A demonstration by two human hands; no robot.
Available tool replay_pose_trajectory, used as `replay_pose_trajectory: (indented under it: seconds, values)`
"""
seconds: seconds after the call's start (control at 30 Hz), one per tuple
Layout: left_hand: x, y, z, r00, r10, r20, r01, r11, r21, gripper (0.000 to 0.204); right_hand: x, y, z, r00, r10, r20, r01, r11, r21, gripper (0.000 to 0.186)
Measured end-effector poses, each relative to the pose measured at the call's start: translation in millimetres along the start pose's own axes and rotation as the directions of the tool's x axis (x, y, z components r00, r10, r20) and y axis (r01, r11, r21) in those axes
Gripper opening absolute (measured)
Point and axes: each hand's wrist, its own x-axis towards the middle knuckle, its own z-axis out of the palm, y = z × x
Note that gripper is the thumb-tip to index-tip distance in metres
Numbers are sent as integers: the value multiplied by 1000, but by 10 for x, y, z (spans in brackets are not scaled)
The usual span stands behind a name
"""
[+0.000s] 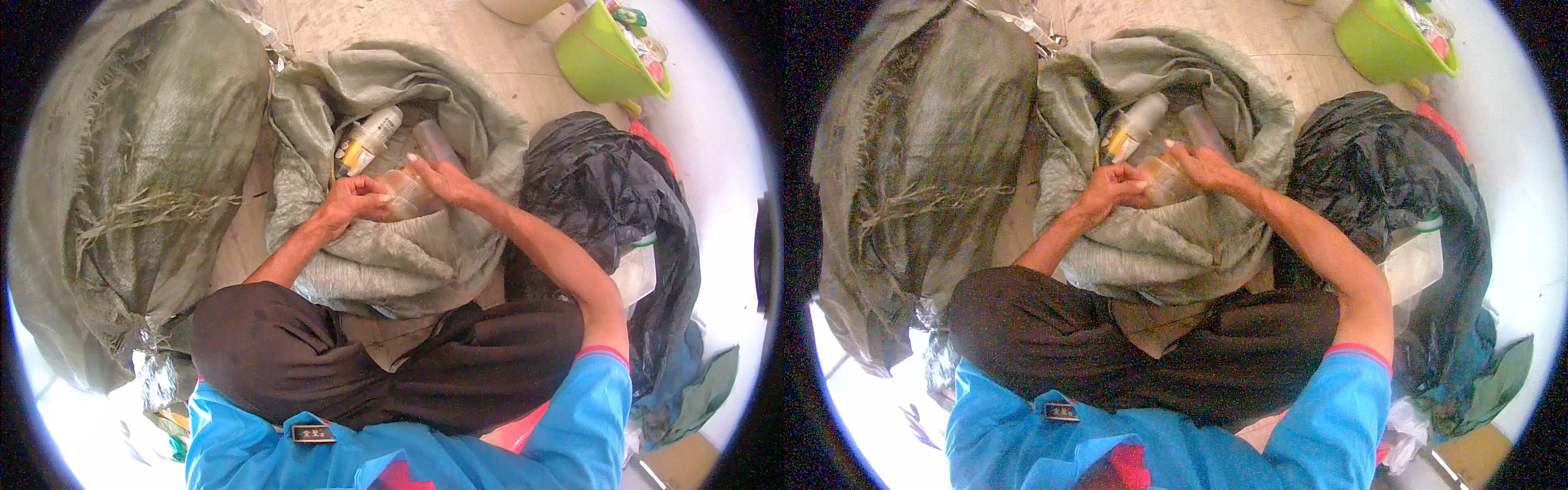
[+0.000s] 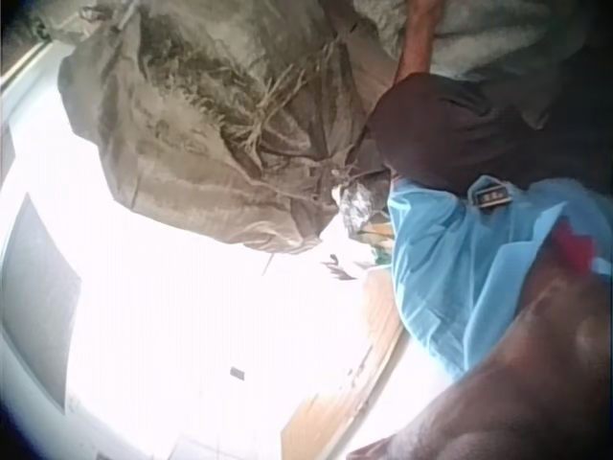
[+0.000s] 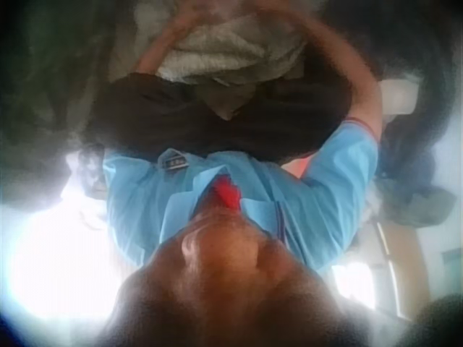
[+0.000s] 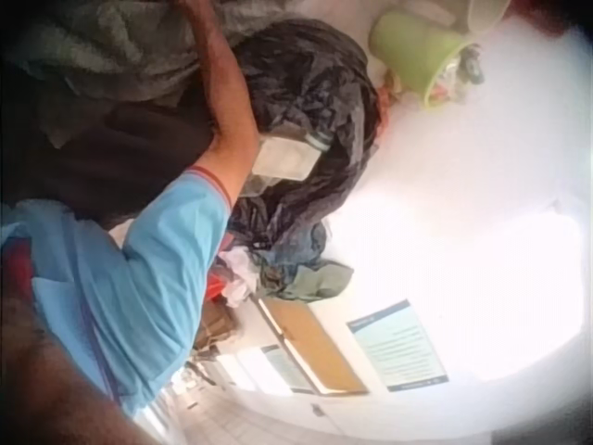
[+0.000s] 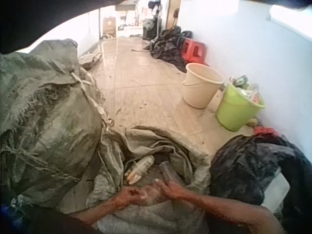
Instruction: The person sits on the floor and sorts recyclable items from a large sack, picking up plastic bottles, aluminum cans, and plastic containers one by one and placing them into nearby buckets. The person continues to empty the sack and transfer items until the sack is lifted and emptied.
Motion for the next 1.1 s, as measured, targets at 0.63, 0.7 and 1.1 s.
replay_pose_trajectory:
  seconds: [0.63,0.7,1.1]
  values:
    - [-199,2054,1060,921,226,318,-264,961,83,19,-854,-614,-1203,954,-257,-153,277,563,779,49]
    - [-228,2187,1044,891,300,341,-325,946,16,18,-1240,-660,-1438,899,-378,-221,402,511,760,56]
    - [57,2380,2716,867,237,438,-378,887,267,36,-4021,790,-1928,434,124,-892,796,411,445,59]
